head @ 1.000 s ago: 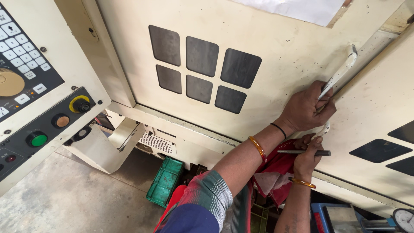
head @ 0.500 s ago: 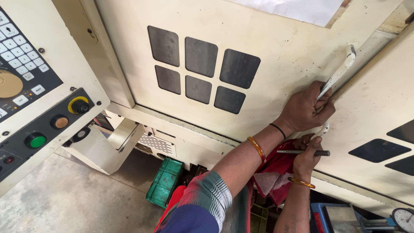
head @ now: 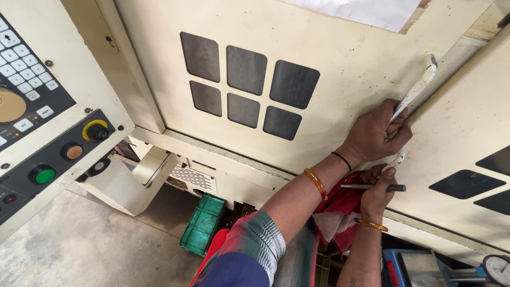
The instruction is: The person opens the door of a CNC lathe, retrieves a cylindrical metal part from a blue bin, and places it into the machine's chuck. They then close the door and wipe the exterior with a red cloth. The person repeats the process of opening the door, retrieving another part, and placing it into the machine.
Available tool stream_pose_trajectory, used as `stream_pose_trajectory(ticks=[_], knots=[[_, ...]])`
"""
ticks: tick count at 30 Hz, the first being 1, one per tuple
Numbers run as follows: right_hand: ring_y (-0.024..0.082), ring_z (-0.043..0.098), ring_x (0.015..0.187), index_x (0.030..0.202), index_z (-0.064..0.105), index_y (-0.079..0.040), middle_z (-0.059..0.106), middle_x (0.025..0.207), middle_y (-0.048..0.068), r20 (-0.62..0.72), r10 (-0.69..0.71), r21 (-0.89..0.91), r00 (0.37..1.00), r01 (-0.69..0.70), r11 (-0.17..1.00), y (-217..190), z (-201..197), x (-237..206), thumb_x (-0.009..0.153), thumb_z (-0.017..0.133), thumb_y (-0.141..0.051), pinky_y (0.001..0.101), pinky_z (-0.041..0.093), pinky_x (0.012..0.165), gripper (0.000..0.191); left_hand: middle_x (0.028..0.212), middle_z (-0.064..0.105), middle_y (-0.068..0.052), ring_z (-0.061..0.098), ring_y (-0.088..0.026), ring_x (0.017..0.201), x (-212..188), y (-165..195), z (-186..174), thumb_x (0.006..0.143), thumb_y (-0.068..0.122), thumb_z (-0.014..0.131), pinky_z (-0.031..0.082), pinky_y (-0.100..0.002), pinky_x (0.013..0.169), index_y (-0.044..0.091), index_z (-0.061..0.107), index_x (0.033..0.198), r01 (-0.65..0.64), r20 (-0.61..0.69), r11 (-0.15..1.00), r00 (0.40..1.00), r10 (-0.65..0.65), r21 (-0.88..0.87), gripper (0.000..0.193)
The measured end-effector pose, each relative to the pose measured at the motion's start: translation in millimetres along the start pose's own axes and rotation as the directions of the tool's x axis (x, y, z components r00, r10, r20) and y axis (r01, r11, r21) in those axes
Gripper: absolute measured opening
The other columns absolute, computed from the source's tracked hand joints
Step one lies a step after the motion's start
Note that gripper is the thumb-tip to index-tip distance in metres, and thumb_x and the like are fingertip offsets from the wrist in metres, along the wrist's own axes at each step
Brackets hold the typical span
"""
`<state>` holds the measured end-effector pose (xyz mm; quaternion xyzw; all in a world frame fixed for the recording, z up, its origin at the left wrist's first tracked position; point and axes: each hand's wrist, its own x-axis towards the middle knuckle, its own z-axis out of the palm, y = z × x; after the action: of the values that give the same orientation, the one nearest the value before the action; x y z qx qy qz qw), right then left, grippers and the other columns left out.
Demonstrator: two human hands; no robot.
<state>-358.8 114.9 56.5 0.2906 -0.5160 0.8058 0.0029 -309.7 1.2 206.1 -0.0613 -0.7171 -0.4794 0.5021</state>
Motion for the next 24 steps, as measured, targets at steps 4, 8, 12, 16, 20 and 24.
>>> stream_pose_trajectory(ticks=[4,8,12,16,20,24], knots=[[0.012,0.044,0.073,0.102,0.049,-0.006,0.046,0.086,0.002,-0.001,0.007,0.006,1.000,-0.007,1.000,0,0,0,0.108,0.051,-0.064,0.0290,0.043,0.072,0.059,0.079,0.068,-0.005,0.073,-0.015,0.072,1,-2,0,0.092,0.020,0.067,0.059,-0.030,0.071,0.009,0.051,0.110,0.003,-0.001,1.000,1.000,-0.003,-0.006,0.026],[0.012,0.045,0.073,0.103,0.050,-0.006,0.046,0.086,0.001,-0.002,0.014,-0.008,1.000,-0.014,1.000,2,-3,2,0.106,0.050,-0.066,0.0285,0.043,0.071,0.060,0.080,0.069,-0.005,0.075,-0.015,0.076,1,-3,1,0.092,0.021,0.067,0.060,-0.029,0.073,0.009,0.052,0.109,-0.014,-0.005,1.000,1.000,0.014,0.004,0.026],[0.012,0.045,0.074,0.105,0.050,-0.006,0.046,0.087,0.001,-0.002,0.028,0.028,1.000,-0.028,0.999,3,-4,3,0.106,0.051,-0.065,0.0283,0.041,0.071,0.059,0.076,0.068,-0.006,0.074,-0.016,0.072,1,-1,2,0.092,0.021,0.068,0.060,-0.030,0.072,0.008,0.053,0.109,0.022,0.000,1.000,1.000,-0.022,0.022,0.026],[0.011,0.044,0.072,0.103,0.049,-0.006,0.046,0.086,0.001,0.006,0.018,-0.014,1.000,-0.018,1.000,2,-6,3,0.107,0.048,-0.066,0.0277,0.041,0.070,0.060,0.081,0.069,-0.006,0.075,-0.018,0.076,1,1,3,0.091,0.021,0.068,0.060,-0.031,0.074,0.009,0.053,0.110,-0.033,-0.038,0.999,0.999,0.034,0.017,0.027],[0.012,0.046,0.070,0.097,0.045,-0.007,0.048,0.084,0.002,0.012,-0.006,-0.025,1.000,0.006,1.000,3,-8,1,0.110,0.047,-0.062,0.0285,0.041,0.067,0.057,0.081,0.069,-0.007,0.073,-0.020,0.068,-3,-1,2,0.091,0.027,0.070,0.059,-0.033,0.071,0.010,0.055,0.113,-0.044,-0.032,0.998,0.998,0.046,0.054,0.032],[0.012,0.044,0.070,0.099,0.048,-0.008,0.045,0.082,0.001,0.002,0.002,-0.016,1.000,-0.002,1.000,7,-13,-2,0.113,0.046,-0.059,0.0277,0.037,0.066,0.053,0.083,0.071,-0.005,0.075,-0.021,0.071,-3,-9,5,0.091,0.034,0.071,0.058,-0.032,0.067,0.013,0.052,0.117,-0.111,-0.017,0.992,0.994,0.112,0.054,0.038]])
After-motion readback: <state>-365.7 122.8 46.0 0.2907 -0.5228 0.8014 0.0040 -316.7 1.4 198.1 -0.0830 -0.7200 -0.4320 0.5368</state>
